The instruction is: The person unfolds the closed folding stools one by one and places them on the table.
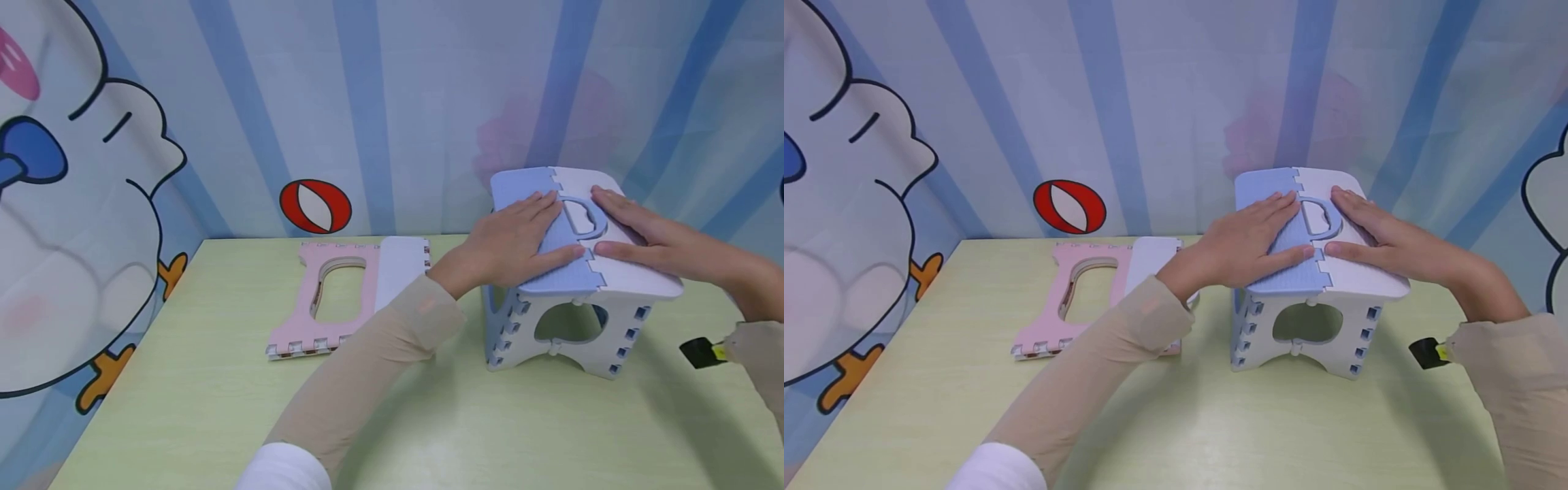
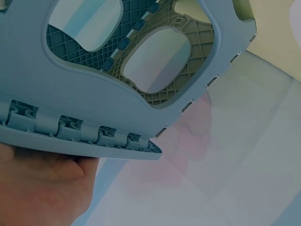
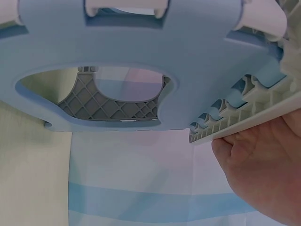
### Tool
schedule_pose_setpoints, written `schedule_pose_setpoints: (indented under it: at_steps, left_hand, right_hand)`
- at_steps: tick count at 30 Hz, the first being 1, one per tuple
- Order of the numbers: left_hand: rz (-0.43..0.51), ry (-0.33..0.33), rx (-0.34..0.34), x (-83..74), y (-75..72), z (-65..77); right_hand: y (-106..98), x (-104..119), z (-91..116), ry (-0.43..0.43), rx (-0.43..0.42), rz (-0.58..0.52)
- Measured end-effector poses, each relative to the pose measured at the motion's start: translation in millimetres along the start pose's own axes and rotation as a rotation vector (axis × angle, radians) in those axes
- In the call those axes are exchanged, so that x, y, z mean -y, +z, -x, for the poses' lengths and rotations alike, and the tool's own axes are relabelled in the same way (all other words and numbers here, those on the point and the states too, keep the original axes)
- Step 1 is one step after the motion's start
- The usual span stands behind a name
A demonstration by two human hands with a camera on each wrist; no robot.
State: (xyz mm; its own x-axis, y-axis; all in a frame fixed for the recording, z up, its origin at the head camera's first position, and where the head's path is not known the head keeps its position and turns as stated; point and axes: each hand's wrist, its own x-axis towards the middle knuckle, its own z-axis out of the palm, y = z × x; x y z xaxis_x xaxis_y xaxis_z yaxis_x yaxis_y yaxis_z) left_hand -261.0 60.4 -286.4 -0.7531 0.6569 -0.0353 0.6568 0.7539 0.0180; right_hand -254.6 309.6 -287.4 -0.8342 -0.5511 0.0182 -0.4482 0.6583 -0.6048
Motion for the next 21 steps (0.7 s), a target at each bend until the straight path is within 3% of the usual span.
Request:
schedule_pose_setpoints:
  at_steps: [21]
  left_hand:
    - [0.024,-0.003,-0.006,-0.6,-2.6,1.8]
  right_hand:
    - [-2.7,1.8,2.9,-0.012,-0.021,-0.014]
